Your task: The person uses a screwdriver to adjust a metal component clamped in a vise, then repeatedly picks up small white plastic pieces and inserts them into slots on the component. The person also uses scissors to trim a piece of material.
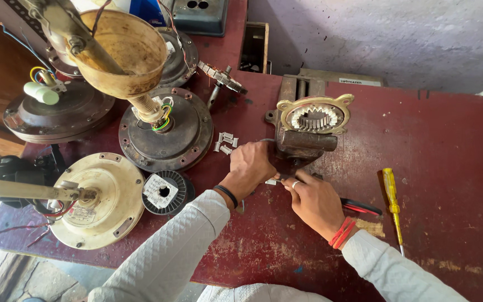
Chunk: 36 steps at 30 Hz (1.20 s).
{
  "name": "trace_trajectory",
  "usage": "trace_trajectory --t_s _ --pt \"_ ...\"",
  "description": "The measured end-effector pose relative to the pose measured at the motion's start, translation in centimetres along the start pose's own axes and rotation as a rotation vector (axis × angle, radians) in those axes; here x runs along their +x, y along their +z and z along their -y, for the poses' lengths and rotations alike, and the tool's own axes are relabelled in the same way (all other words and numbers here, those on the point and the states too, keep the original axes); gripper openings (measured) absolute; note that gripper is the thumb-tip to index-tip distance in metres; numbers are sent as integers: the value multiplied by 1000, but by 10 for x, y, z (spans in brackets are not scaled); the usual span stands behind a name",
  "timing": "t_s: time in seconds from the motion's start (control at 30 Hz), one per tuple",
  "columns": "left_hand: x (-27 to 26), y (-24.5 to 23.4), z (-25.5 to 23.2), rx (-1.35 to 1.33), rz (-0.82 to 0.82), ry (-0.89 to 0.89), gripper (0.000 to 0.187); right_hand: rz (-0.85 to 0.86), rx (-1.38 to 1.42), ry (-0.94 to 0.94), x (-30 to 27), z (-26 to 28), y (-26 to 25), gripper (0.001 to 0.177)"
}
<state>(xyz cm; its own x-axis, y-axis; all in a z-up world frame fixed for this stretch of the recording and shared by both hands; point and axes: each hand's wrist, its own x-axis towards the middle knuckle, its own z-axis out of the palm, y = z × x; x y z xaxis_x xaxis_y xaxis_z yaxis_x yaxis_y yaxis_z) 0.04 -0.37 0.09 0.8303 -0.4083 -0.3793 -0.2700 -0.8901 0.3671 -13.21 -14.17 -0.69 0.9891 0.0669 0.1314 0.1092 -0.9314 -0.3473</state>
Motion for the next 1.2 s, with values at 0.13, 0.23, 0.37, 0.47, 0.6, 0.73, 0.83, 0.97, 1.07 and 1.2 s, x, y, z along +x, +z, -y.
trace_trajectory --t_s 0.13,0.23,0.37,0.47,0.6,0.73,0.83,0.97,1.07,1.2 --pt "1 1 0 0 -1 7 60 -8 -21 -39 -1 -4 5 19" --pt "1 3 1 -12 -27 20 59 40 -52 -32 -1 -7 9 27" --pt "1 4 1 -21 -38 44 56 65 -54 -10 1 -11 17 33" --pt "5 4 -3 43 38 20 58 72 -52 -34 2 -16 22 35" --pt "0 7 -2 22 -36 76 53 24 -39 -98 -1 -16 25 33" --pt "-3 13 -5 65 -85 119 50 -4 -38 -143 -3 -13 21 33" --pt "-2 19 -4 102 -69 108 56 314 -79 -30 -16 2 25 41" --pt "-4 27 9 19 -165 204 60 -21 -63 -154 -27 15 26 31" --pt "-4 19 30 -72 -89 350 44 -42 -42 -107 -30 23 26 32" --pt "2 15 35 -33 62 362 59 -51 -48 -66 -31 22 23 35"
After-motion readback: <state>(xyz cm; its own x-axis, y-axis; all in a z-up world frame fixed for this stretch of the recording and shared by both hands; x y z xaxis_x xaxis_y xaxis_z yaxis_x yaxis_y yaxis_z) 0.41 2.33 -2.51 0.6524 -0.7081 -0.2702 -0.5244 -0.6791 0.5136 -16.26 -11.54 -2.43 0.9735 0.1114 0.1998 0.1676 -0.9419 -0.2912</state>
